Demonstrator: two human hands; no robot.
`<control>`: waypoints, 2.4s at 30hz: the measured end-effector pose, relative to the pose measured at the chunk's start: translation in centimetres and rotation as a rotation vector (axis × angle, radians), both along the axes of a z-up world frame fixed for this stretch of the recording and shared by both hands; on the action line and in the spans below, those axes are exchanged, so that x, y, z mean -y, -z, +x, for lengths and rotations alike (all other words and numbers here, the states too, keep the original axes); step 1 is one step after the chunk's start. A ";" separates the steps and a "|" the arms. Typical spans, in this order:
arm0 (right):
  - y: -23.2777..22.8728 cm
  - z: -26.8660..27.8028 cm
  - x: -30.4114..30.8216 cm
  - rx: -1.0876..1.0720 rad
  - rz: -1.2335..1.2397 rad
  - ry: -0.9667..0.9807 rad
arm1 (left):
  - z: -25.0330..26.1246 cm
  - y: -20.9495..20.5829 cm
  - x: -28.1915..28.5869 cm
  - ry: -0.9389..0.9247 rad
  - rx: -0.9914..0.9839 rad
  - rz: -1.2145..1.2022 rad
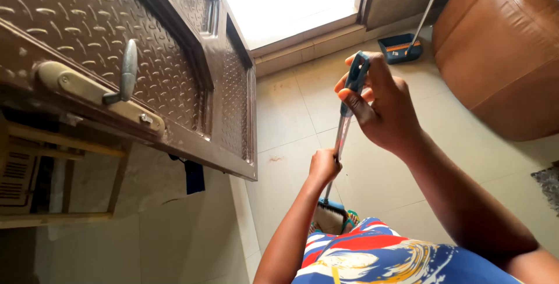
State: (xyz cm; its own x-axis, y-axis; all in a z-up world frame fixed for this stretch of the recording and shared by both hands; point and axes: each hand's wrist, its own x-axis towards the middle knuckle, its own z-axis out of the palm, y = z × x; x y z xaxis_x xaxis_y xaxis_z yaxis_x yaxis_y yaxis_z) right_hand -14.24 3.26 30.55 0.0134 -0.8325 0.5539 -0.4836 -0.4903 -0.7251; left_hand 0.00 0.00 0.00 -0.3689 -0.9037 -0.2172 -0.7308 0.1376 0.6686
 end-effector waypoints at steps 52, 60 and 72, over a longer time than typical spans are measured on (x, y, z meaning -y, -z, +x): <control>1.1 -8.8 3.1 0.134 0.119 0.002 | -7.8 0.0 5.5 0.158 0.067 0.034; 1.4 -8.3 2.1 0.098 0.082 0.007 | -8.4 1.5 8.1 0.006 0.037 -0.065; 2.2 -8.6 -0.2 0.035 0.033 0.039 | -9.3 2.4 11.1 -0.092 0.040 -0.185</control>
State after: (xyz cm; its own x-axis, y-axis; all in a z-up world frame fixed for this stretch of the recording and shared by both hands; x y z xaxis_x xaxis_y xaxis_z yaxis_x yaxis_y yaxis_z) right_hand -22.85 3.49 28.33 -0.0378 -0.8498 0.5257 -0.4761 -0.4472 -0.7572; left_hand -9.28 -11.14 -2.35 -0.2774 -0.9591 -0.0571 -0.7717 0.1870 0.6079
